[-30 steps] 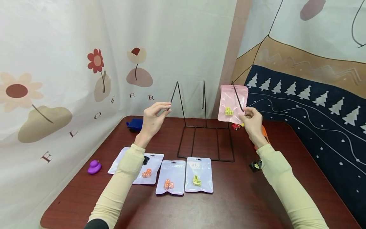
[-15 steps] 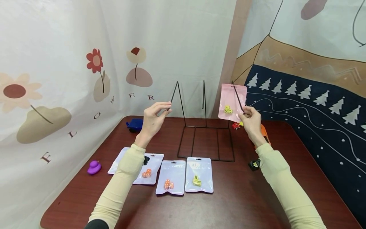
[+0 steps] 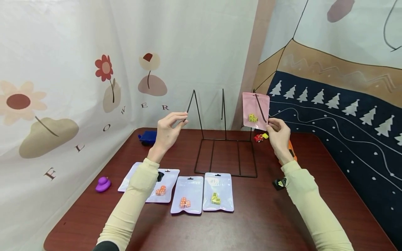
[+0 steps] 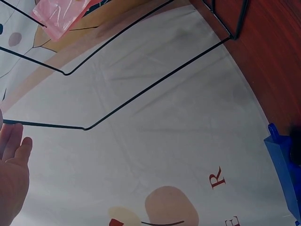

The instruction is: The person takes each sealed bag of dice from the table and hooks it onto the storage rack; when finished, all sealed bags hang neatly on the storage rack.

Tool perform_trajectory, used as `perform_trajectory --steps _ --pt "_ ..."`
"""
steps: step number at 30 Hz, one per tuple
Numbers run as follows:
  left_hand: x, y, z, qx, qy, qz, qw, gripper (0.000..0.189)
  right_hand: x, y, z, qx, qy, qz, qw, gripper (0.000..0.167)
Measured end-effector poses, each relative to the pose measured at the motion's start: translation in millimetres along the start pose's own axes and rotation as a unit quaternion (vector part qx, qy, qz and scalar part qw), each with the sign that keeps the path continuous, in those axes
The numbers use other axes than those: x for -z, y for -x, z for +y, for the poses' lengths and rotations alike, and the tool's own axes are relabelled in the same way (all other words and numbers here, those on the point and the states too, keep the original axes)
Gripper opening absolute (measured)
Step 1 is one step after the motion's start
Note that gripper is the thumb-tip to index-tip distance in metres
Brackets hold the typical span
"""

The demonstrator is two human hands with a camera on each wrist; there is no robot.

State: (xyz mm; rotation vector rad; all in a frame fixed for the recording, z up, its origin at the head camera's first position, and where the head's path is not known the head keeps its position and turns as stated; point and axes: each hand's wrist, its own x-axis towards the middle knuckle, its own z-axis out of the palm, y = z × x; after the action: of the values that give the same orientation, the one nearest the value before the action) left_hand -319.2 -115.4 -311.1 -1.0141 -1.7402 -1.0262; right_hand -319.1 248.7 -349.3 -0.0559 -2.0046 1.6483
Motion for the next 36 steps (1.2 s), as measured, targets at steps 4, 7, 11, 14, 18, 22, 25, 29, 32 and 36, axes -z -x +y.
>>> perform_trajectory --steps 4,7,11,14,18,22,25,29,32,36 --pt "0.5 0.3 -0.5 -0.001 0.0 0.0 1.0 0.022 2 11.4 4 0.043 -0.009 0.033 0.9985 0.024" --pt "0.9 0.0 -0.7 0.0 -0.002 0.001 1.0 0.022 0 21.5 8 0.064 -0.006 0.032 0.9974 0.022" --pt "0.7 -0.6 -0.6 0.003 -0.005 0.001 1.0 0.021 -3 36.9 15 0.071 0.028 -0.001 0.9971 0.022" --pt "0.3 -0.9 -0.8 0.002 -0.006 0.004 1.0 0.021 -5 50.2 18 0.074 0.074 -0.041 0.9937 0.022" --pt "-0.7 -0.9 -1.8 -0.002 -0.011 0.011 0.9999 0.022 -7 67.1 21 0.083 0.118 -0.099 0.9845 0.023" --pt "-1.4 -1.3 -3.0 -0.004 -0.012 0.012 0.9999 0.023 -8 82.9 22 0.082 0.155 -0.152 0.9728 0.023" --pt "-0.9 -1.3 -3.1 -0.005 -0.013 0.013 0.9998 0.023 -7 92.9 22 0.075 0.178 -0.181 0.9643 0.023" --pt "-0.5 -1.1 -2.7 -0.009 -0.014 0.016 0.9997 0.024 -6 102.0 21 0.063 0.187 -0.197 0.9602 0.024" --pt "-0.6 -1.4 -3.0 -0.012 -0.009 0.015 0.9998 0.023 -5 107.5 21 0.056 0.192 -0.211 0.9567 0.027" --pt "-0.1 -1.0 -3.8 -0.008 -0.008 0.01 0.9999 0.022 -6 116.6 22 0.051 0.205 -0.247 0.9457 0.031"
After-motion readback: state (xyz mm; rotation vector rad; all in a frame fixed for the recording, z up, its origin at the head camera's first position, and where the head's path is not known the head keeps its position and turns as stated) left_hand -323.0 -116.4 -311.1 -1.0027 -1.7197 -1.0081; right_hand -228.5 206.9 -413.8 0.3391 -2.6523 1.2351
